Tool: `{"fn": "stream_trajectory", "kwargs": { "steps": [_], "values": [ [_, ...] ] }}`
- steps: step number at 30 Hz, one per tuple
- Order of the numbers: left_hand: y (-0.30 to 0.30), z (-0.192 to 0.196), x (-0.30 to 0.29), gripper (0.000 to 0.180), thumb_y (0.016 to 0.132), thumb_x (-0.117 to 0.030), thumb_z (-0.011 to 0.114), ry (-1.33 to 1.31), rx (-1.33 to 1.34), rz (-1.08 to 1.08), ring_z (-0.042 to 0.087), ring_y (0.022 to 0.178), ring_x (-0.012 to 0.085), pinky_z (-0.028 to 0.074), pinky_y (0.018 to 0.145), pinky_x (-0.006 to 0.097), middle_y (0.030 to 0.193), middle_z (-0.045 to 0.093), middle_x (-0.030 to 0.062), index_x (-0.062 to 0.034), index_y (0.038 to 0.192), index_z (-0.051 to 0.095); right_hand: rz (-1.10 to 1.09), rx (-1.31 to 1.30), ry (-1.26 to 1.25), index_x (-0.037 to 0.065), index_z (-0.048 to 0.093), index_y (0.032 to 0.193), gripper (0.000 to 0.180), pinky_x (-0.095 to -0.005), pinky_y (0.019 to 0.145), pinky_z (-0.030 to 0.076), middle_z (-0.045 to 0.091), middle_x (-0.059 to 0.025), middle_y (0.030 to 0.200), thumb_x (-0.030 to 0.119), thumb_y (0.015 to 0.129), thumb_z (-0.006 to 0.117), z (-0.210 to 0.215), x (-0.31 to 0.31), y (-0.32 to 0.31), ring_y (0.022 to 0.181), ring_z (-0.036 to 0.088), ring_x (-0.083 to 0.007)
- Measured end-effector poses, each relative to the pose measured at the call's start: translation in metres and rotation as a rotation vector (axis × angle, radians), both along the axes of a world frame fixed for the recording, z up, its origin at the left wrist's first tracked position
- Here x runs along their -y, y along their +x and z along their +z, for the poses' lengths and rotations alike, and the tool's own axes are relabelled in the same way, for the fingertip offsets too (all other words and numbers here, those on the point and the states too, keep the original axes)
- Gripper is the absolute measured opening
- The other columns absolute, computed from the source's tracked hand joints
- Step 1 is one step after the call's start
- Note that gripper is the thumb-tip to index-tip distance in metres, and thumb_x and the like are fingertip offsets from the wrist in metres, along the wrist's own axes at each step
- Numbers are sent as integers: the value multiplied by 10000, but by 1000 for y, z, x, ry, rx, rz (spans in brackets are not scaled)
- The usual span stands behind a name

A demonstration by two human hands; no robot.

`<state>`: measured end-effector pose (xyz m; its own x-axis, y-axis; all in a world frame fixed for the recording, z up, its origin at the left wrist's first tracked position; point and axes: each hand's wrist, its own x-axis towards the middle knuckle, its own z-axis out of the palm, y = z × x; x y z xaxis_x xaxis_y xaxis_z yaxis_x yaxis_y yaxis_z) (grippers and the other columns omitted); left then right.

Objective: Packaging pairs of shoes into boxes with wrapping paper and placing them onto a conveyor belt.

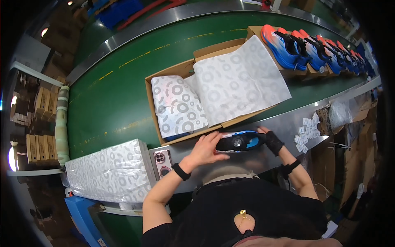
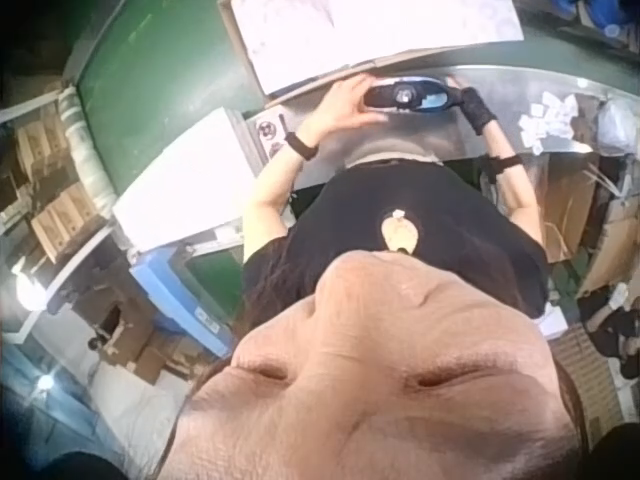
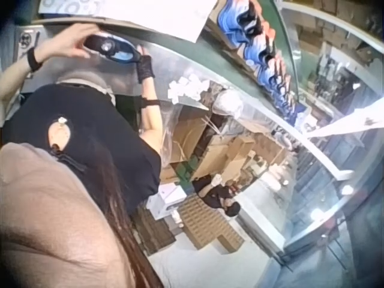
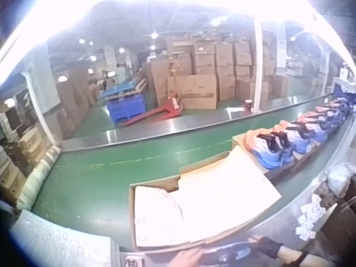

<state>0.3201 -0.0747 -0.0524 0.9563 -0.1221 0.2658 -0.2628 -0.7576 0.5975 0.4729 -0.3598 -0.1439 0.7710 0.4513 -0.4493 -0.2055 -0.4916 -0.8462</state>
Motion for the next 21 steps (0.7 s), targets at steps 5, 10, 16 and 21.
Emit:
{"fn": "stream_trajectory", "kwargs": {
  "steps": [5, 10, 16, 21],
  "values": [
    [-22, -3, -6, 656, 521, -154, 769, -635, -219, 244, 550, 927, 215, 406, 835, 338, 988, 572, 106, -23, 1089, 470, 377, -184, 384, -4, 486, 1134, 479, -246, 755, 430, 573, -62, 984, 390, 863, 446, 91, -60, -16, 821, 534, -107],
    [-43, 42, -47, 598, 590, -140, 745, -1074, -386, 414, 541, 865, 144, 431, 792, 274, 971, 574, 89, 20, 1102, 481, 433, -214, 560, 17, 453, 1099, 351, -220, 580, 399, 509, -57, 706, 163, 782, 491, 171, -110, -25, 599, 460, -90],
    [-35, 50, -73, 599, 604, -213, 746, -1093, -301, 492, 538, 851, 148, 428, 785, 277, 963, 571, 82, 20, 1091, 487, 451, -244, 575, 45, 427, 1191, 433, -244, 696, 440, 542, -57, 815, 168, 795, 553, 168, -124, -29, 770, 519, -116],
    [15, 24, -103, 595, 764, -342, 621, -1237, -58, 659, 520, 901, 180, 427, 793, 284, 1046, 522, 124, 30, 1169, 394, 570, -327, 214, -10, 465, 1150, 418, -268, 734, 450, 582, -82, 931, 229, 821, 560, 126, -103, -23, 844, 547, -123]
  ]
}}
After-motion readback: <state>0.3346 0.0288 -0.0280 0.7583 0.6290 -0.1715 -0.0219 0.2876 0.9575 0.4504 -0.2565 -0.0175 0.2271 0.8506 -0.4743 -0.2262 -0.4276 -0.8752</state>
